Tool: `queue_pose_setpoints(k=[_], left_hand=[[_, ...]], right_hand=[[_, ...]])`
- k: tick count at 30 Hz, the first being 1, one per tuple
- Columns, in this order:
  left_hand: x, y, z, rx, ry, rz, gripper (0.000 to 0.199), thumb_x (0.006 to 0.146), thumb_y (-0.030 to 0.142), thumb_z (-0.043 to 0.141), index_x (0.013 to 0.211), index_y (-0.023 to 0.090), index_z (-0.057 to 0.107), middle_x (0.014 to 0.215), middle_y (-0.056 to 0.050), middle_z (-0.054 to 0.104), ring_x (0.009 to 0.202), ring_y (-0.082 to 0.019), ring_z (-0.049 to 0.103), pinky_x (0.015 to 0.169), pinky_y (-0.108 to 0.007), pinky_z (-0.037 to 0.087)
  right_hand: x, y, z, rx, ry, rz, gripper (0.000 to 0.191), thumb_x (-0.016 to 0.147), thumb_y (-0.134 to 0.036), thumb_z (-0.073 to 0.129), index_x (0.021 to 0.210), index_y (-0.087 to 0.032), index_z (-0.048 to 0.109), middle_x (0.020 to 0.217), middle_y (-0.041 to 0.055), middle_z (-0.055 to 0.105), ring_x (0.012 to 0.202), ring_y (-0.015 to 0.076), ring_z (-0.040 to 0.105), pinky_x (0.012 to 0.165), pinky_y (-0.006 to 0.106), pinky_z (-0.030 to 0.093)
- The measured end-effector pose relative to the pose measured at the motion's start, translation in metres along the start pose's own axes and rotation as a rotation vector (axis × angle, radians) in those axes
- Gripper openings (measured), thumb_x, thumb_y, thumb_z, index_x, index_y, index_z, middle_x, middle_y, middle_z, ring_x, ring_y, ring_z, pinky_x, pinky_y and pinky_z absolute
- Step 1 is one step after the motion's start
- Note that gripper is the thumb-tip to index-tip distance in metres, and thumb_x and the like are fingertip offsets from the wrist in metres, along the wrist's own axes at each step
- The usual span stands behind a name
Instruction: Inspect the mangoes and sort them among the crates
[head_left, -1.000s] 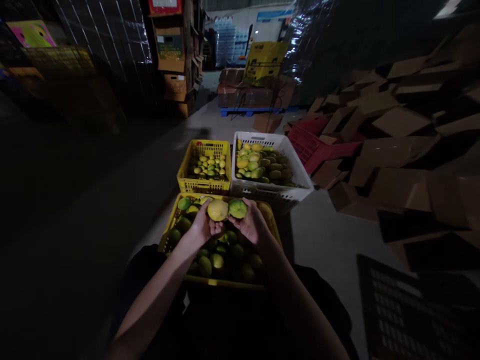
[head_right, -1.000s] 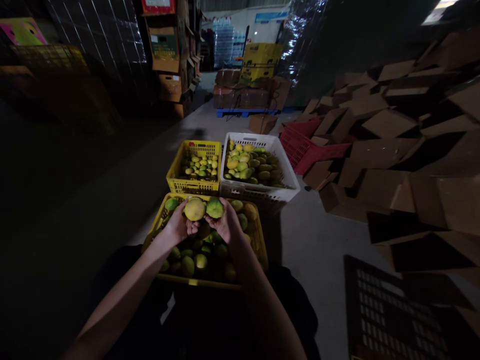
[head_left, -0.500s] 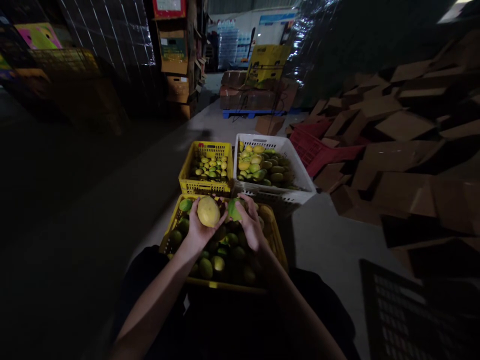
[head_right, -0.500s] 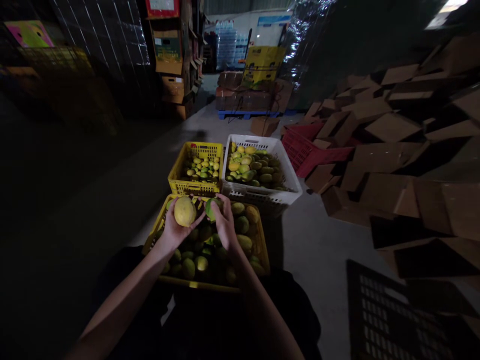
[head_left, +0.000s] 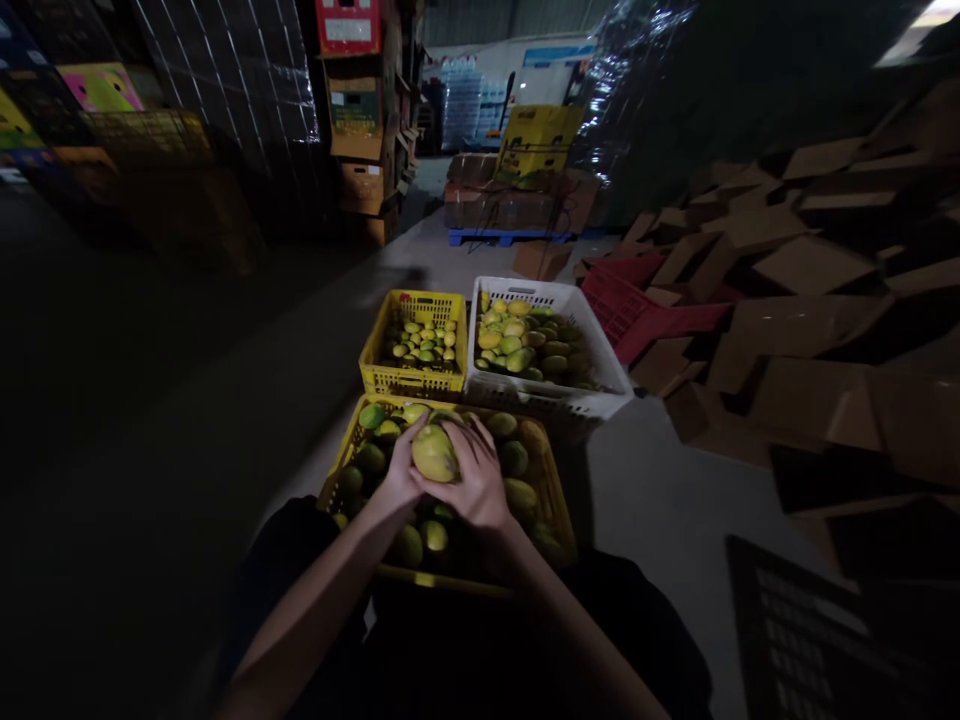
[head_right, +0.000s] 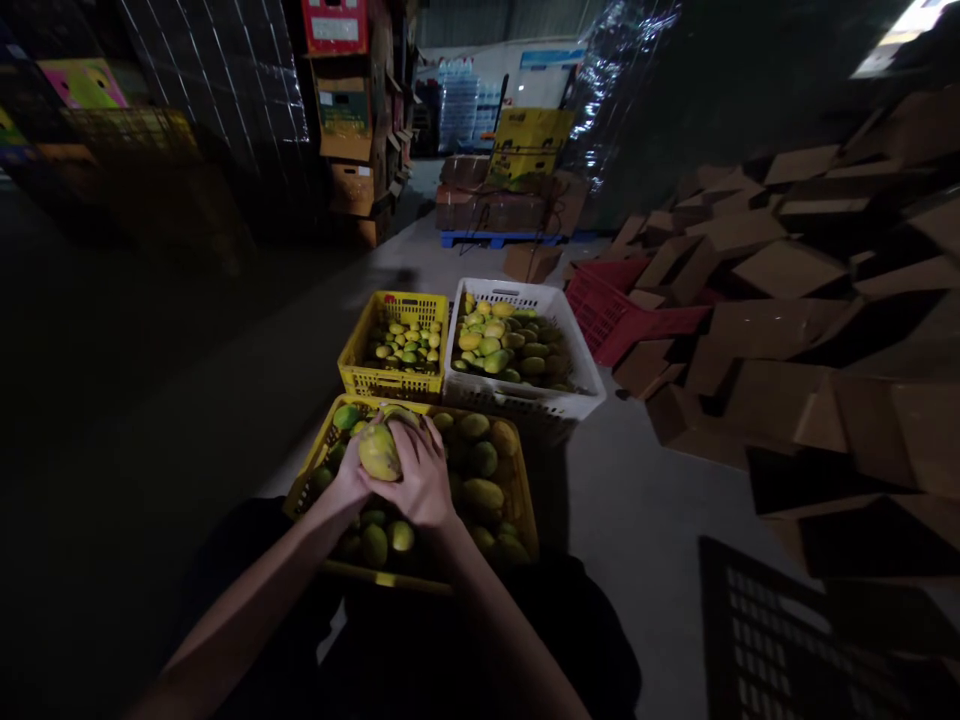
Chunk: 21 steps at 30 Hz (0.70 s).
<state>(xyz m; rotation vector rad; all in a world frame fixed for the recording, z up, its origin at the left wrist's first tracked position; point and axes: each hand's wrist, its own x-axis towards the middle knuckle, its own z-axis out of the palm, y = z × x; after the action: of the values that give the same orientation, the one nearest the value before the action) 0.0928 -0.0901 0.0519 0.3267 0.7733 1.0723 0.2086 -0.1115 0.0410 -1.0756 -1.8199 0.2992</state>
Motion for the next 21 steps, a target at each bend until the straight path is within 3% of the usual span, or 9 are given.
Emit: queue_pose_setpoints(k=[3, 5, 10, 12, 14, 17, 21], left_hand=[[0.004, 0.018, 0.009, 0.003, -0.116, 0.037, 0.029, 0.084, 0.042, 0.069, 0.099, 0.017, 0.063, 0.097, -0.010, 0.073, 0.104, -0.031, 0.070, 0.089, -0.041, 0.059], [0.007, 0.027, 0.009, 0.055, -0.144, 0.150, 0.036, 0.079, 0.037, 0.077, 0.103, 0.021, 0.057, 0.100, -0.006, 0.071, 0.103, -0.027, 0.070, 0.091, -0.041, 0.058], [0.010, 0.034, -0.006, 0.521, -0.041, 0.724, 0.060, 0.063, 0.033, 0.091, 0.106, 0.025, 0.050, 0.113, -0.004, 0.063, 0.106, -0.022, 0.065, 0.096, -0.039, 0.054], [0.009, 0.035, -0.010, 0.734, -0.065, 0.929, 0.057, 0.066, 0.035, 0.089, 0.110, 0.024, 0.054, 0.116, -0.007, 0.060, 0.114, -0.025, 0.061, 0.102, -0.043, 0.050], [0.008, 0.036, -0.012, 0.872, -0.106, 1.048, 0.052, 0.070, 0.036, 0.087, 0.113, 0.025, 0.060, 0.120, -0.009, 0.058, 0.121, -0.029, 0.057, 0.107, -0.048, 0.045], [0.005, 0.038, -0.010, 0.940, -0.155, 1.085, 0.047, 0.071, 0.034, 0.086, 0.114, 0.028, 0.068, 0.124, -0.009, 0.056, 0.126, -0.031, 0.053, 0.110, -0.048, 0.042], [0.002, 0.039, -0.007, 0.907, -0.182, 1.000, 0.048, 0.069, 0.034, 0.088, 0.114, 0.031, 0.072, 0.123, -0.008, 0.056, 0.124, -0.031, 0.054, 0.110, -0.047, 0.042]], right_hand=[[0.000, -0.004, -0.015, -0.149, 0.170, -0.008, 0.059, 0.075, -0.037, 0.080, 0.130, -0.028, 0.059, 0.120, 0.0118, 0.072, 0.110, 0.0361, 0.065, 0.104, 0.056, 0.048], [0.003, -0.004, -0.027, -0.232, 0.307, 0.013, 0.059, 0.079, -0.036, 0.078, 0.133, -0.029, 0.056, 0.119, 0.0116, 0.071, 0.108, 0.0340, 0.065, 0.099, 0.053, 0.051], [0.011, 0.008, -0.042, -0.370, 0.543, 0.033, 0.052, 0.081, -0.034, 0.077, 0.129, -0.027, 0.059, 0.119, 0.0104, 0.065, 0.106, 0.0294, 0.065, 0.095, 0.049, 0.055], [0.012, 0.011, -0.041, -0.380, 0.561, 0.026, 0.049, 0.081, -0.033, 0.077, 0.126, -0.027, 0.061, 0.119, 0.0096, 0.063, 0.104, 0.0278, 0.065, 0.091, 0.046, 0.056], [0.012, 0.011, -0.037, -0.352, 0.540, 0.016, 0.049, 0.082, -0.031, 0.076, 0.128, -0.028, 0.060, 0.118, 0.0091, 0.062, 0.103, 0.0267, 0.066, 0.088, 0.043, 0.058], [0.010, 0.009, -0.030, -0.296, 0.497, -0.004, 0.048, 0.085, -0.029, 0.072, 0.131, -0.028, 0.058, 0.119, 0.0101, 0.063, 0.103, 0.0263, 0.067, 0.087, 0.042, 0.059], [0.010, 0.007, -0.027, -0.183, 0.461, 0.055, 0.049, 0.081, -0.034, 0.074, 0.126, -0.024, 0.059, 0.115, 0.0111, 0.068, 0.099, 0.0271, 0.070, 0.084, 0.043, 0.060]])
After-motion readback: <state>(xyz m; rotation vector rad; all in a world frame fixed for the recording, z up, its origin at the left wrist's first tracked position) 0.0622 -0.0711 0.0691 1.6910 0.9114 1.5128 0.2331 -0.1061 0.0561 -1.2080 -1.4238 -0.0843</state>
